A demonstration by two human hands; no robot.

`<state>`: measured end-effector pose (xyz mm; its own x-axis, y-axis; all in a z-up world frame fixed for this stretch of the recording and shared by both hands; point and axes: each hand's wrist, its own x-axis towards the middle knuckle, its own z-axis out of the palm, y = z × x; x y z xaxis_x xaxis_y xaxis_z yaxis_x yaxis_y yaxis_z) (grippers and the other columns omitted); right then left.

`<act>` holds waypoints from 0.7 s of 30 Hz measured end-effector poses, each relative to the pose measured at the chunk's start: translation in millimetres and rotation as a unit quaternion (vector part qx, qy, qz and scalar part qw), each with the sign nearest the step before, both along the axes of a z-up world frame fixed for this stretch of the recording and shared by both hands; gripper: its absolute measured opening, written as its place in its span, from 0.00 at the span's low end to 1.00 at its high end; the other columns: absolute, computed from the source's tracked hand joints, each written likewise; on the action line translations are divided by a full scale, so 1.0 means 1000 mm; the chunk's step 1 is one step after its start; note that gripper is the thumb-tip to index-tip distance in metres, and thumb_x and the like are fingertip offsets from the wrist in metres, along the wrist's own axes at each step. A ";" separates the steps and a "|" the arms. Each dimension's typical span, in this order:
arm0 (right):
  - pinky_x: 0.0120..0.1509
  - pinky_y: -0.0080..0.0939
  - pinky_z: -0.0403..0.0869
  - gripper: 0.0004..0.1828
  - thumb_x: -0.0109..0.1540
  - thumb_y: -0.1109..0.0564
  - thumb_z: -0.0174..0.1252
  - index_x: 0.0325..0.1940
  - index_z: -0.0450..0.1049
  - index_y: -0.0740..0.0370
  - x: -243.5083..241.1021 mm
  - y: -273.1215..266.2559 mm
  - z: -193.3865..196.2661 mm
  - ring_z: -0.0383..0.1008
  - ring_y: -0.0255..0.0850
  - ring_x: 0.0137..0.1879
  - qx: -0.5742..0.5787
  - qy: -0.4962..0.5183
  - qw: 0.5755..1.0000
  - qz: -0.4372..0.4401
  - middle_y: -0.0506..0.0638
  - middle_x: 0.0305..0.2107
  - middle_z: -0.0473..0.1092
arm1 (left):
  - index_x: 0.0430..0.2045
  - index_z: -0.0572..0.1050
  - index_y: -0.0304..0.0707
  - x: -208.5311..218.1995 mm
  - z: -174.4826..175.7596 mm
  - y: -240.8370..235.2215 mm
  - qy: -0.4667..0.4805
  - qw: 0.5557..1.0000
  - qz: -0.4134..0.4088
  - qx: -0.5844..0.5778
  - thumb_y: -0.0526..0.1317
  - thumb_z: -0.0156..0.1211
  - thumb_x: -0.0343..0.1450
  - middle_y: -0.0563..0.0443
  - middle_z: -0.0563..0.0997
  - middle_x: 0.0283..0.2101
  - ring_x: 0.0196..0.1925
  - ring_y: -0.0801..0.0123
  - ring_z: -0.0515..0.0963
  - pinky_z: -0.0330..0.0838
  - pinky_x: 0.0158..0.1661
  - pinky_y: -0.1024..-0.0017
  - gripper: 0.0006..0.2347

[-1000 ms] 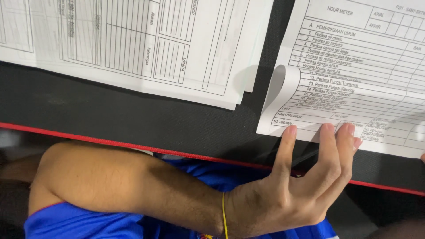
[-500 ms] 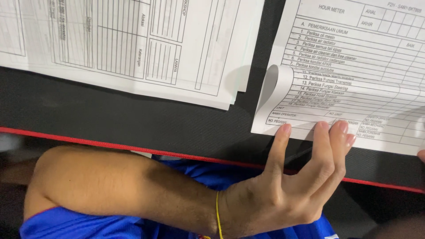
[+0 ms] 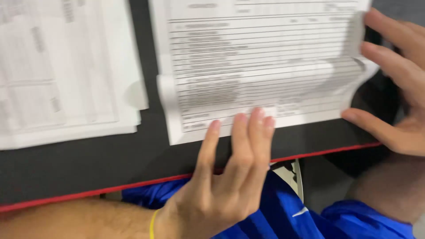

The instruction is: Fold printed documents and insert them into envelopes

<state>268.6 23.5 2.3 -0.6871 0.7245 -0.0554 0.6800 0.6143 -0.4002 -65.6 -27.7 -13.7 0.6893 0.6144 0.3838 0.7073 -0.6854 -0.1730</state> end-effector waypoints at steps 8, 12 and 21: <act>0.74 0.65 0.62 0.49 0.59 0.47 0.65 0.79 0.58 0.72 -0.011 0.013 0.026 0.63 0.71 0.71 -0.070 -0.066 0.993 -0.075 0.77 0.65 0.62 | 0.51 0.83 0.35 0.019 -0.005 0.008 0.031 0.995 -0.095 0.027 0.46 0.41 0.82 0.47 0.85 0.49 0.48 0.63 0.82 0.81 0.45 0.66 0.20; 0.57 0.54 0.70 0.52 0.59 0.42 0.64 0.82 0.55 0.63 -0.009 0.023 0.032 0.72 0.54 0.54 -0.108 -0.096 0.988 -0.061 0.59 0.51 0.70 | 0.54 0.84 0.38 0.022 -0.008 0.002 0.059 0.995 -0.082 0.012 0.49 0.40 0.82 0.45 0.86 0.51 0.51 0.60 0.82 0.77 0.50 0.63 0.22; 0.73 0.51 0.61 0.48 0.57 0.46 0.65 0.77 0.59 0.69 0.001 0.029 0.029 0.64 0.54 0.73 -0.136 -0.032 0.989 -0.038 0.60 0.71 0.64 | 0.50 0.85 0.36 0.028 -0.009 0.001 0.041 0.996 -0.085 -0.003 0.47 0.39 0.81 0.43 0.87 0.49 0.47 0.59 0.84 0.79 0.48 0.61 0.22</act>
<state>269.7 52.1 31.4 -0.6206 0.7256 -0.2974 0.7490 0.4362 -0.4987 -37.8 -27.0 -22.5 0.8120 0.4889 0.3189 0.5654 -0.7945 -0.2215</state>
